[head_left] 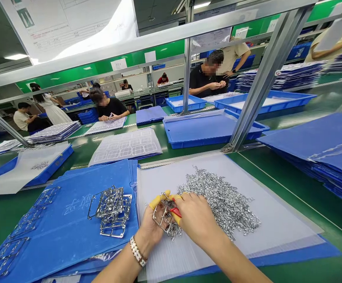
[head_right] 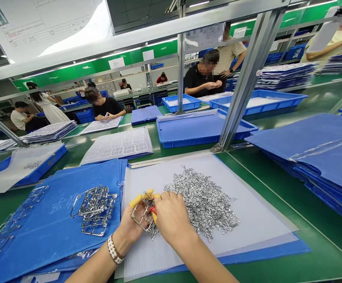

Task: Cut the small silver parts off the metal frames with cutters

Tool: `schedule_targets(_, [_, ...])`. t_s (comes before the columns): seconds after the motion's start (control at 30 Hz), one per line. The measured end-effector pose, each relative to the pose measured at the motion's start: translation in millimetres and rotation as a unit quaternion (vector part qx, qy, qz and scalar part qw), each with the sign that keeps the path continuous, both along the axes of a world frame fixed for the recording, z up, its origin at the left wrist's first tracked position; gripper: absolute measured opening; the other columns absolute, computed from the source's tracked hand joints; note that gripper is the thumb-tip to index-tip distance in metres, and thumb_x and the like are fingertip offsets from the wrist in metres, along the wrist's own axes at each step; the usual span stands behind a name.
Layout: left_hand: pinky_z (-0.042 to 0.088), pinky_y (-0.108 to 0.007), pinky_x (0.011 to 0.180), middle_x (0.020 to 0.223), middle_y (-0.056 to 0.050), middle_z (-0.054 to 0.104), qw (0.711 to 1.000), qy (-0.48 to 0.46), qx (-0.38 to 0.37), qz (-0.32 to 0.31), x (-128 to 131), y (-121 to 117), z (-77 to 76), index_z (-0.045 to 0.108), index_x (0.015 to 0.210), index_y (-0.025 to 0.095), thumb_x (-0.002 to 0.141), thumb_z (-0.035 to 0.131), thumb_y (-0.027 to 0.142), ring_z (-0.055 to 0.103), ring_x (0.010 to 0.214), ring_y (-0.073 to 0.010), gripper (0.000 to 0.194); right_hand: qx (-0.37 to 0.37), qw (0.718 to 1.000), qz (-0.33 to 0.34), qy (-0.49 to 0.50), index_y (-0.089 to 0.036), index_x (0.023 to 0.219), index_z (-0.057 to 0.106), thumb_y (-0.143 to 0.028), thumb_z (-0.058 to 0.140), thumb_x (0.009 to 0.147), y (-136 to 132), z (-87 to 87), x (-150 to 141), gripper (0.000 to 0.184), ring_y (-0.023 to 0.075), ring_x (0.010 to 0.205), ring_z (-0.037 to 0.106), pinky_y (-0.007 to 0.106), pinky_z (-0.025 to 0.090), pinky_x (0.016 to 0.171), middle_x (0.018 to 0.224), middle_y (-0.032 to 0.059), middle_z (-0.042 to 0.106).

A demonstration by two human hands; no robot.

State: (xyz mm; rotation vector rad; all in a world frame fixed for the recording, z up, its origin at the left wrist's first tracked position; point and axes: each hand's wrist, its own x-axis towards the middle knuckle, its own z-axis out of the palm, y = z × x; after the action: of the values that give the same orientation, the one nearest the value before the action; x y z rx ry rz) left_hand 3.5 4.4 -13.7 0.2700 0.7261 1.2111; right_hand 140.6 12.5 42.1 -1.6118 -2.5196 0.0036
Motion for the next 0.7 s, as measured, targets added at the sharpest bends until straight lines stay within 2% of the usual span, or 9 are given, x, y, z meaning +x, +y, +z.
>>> schedule_targets(0.17, [0.049, -0.031, 0.069, 0.106, -0.008, 0.068, 1.0, -0.011, 0.016, -0.022, -1.8, -0.8, 2.6, 0.066, 0.112, 0.014, 0.086, 0.056, 0.031, 0.062, 0.083, -0.0183, 0.033, -0.002, 1.0, -0.003, -0.005, -0.02, 0.095, 0.064, -0.024, 0.062, 0.081, -2.6, 2.9, 5.1, 0.015, 0.0261, 0.087, 0.059, 0.037, 0.034, 0.072, 0.088, 0.007, 0.067])
schedule_targets(0.23, [0.05, -0.035, 0.071, 0.11, -0.01, 0.067, 0.999, -0.034, 0.021, -0.034, -3.7, -0.4, 5.4, 0.065, 0.112, 0.013, 0.088, 0.051, 0.034, 0.062, 0.086, -0.0204, 0.034, 0.009, 1.0, -0.013, 0.002, -0.02, 0.096, 0.064, -0.029, 0.063, 0.081, -5.7, -1.3, 10.7, 0.018, 0.0264, 0.089, 0.058, 0.037, 0.034, 0.073, 0.09, 0.0069, 0.066])
schedule_targets(0.37, [0.05, -0.042, 0.081, 0.12, -0.013, 0.063, 0.996, -0.063, 0.027, -0.05, -6.2, 0.6, 8.3, 0.064, 0.111, 0.012, 0.089, 0.047, 0.036, 0.06, 0.103, -0.0275, 0.037, 0.018, 0.999, -0.026, -0.001, -0.019, 0.097, 0.063, -0.032, 0.062, 0.081, -12.9, -13.9, 20.2, 0.02, 0.0272, 0.091, 0.055, 0.039, 0.032, 0.074, 0.092, 0.0069, 0.066])
schedule_targets(0.47, [0.05, -0.04, 0.08, 0.122, -0.014, 0.062, 0.996, -0.06, 0.027, -0.054, -6.2, 0.4, 7.1, 0.064, 0.111, 0.012, 0.089, 0.047, 0.037, 0.059, 0.105, -0.0279, 0.037, 0.019, 0.999, -0.025, -0.001, -0.019, 0.099, 0.062, -0.032, 0.062, 0.08, -15.5, -18.3, 20.3, 0.023, 0.0273, 0.091, 0.054, 0.039, 0.031, 0.074, 0.092, 0.0067, 0.065])
schedule_targets(0.7, [0.051, -0.037, 0.074, 0.12, -0.013, 0.063, 0.998, -0.036, 0.031, -0.042, -3.8, 0.2, 7.2, 0.065, 0.109, 0.012, 0.09, 0.046, 0.035, 0.061, 0.102, -0.0256, 0.035, 0.015, 1.0, -0.022, -0.006, -0.018, 0.093, 0.06, -0.029, 0.063, 0.08, -13.6, -15.4, 12.6, 0.018, 0.027, 0.089, 0.054, 0.038, 0.029, 0.071, 0.091, 0.008, 0.064])
